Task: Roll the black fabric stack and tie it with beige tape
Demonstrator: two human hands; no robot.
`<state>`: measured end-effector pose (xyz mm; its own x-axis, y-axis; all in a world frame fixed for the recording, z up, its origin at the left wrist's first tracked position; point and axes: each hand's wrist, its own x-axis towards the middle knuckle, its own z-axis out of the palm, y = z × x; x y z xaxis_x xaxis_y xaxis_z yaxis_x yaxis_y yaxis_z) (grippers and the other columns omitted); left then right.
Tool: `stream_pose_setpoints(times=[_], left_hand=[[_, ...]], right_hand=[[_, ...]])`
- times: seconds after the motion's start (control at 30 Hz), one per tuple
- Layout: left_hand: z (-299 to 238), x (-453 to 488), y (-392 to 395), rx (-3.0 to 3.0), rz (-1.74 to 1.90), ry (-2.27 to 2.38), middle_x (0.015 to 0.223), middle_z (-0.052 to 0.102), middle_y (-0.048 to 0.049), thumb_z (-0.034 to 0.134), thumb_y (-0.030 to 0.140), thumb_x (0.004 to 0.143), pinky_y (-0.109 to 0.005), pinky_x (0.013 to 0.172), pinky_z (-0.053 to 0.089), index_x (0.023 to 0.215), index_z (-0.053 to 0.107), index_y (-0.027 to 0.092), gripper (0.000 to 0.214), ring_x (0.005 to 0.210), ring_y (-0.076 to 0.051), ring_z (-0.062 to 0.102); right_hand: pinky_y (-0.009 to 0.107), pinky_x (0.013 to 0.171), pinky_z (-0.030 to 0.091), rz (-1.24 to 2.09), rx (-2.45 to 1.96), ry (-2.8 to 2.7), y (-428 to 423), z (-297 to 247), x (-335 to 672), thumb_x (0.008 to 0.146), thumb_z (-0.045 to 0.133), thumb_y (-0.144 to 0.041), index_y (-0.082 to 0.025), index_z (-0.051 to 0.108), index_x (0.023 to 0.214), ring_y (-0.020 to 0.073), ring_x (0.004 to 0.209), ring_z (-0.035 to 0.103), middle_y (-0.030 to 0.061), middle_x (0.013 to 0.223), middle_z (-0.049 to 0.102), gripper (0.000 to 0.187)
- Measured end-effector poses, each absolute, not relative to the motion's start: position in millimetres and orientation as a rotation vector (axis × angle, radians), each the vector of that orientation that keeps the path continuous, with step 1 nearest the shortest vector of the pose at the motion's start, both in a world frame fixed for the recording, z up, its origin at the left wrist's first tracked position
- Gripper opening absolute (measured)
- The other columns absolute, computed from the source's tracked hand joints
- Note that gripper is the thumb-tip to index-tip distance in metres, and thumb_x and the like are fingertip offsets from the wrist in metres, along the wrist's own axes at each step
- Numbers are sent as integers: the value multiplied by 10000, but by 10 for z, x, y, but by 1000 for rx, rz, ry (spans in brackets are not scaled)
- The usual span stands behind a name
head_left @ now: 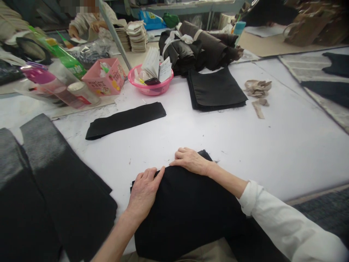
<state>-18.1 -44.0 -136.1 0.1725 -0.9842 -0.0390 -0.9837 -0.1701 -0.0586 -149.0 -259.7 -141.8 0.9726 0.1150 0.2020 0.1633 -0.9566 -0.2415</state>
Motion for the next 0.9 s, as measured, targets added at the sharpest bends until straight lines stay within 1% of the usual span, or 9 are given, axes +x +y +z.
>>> stream_pose_setpoints(times=[0.13,0.4,0.47,0.57,0.63,0.77,0.9], left_hand=[[-1398,-160,-420,-2407,-4,1973,1212,512,-107,485,93,893,-376,904,420,1384,413,206,509,1099,-235,483],[-1344,-202,-461,-2321,-43,1981,1172,529,-111,453,67,884,-399,864,446,1408,380,247,559,1047,-251,502],[-1333,-223,-488,-2291,-66,1990,1189,522,-118,449,59,882,-405,890,440,1400,390,218,545,1085,-261,485],[-1325,-242,-531,-2226,-71,2054,1245,505,-129,442,54,883,-402,940,423,1386,396,141,512,1150,-262,451],[-1318,-248,-554,-2201,-56,2071,1244,513,-124,434,57,888,-396,928,429,1383,391,122,501,1128,-253,466],[-1304,-257,-579,-2196,-48,2055,1198,539,-111,427,54,885,-394,881,439,1398,369,144,524,1072,-245,494],[-1306,-271,-605,-2202,-53,2060,1147,552,-107,428,56,880,-394,854,434,1417,345,191,560,1036,-241,505]], right_hand=[[324,797,372,-286,-2849,-204,-2589,-1435,-1509,961,445,-240,-294,666,1105,186,856,431,58,906,566,269],[321,801,379,-304,-2906,-232,-2584,-1449,-1526,961,452,-240,-304,642,1140,181,872,433,56,921,559,269],[325,795,379,-298,-2937,-262,-2588,-1433,-1535,961,452,-228,-299,630,1158,182,864,433,59,925,559,275],[326,787,381,-285,-2971,-297,-2614,-1406,-1557,965,437,-225,-289,612,1181,184,855,434,62,929,558,286],[324,787,383,-275,-2983,-295,-2644,-1394,-1579,968,431,-236,-283,608,1185,186,854,433,62,930,558,284],[317,786,384,-247,-2995,-284,-2706,-1385,-1627,969,432,-240,-288,620,1165,184,853,429,61,930,563,276],[317,775,382,-244,-3005,-275,-2728,-1389,-1654,970,430,-239,-298,616,1174,182,847,427,63,925,562,282]])
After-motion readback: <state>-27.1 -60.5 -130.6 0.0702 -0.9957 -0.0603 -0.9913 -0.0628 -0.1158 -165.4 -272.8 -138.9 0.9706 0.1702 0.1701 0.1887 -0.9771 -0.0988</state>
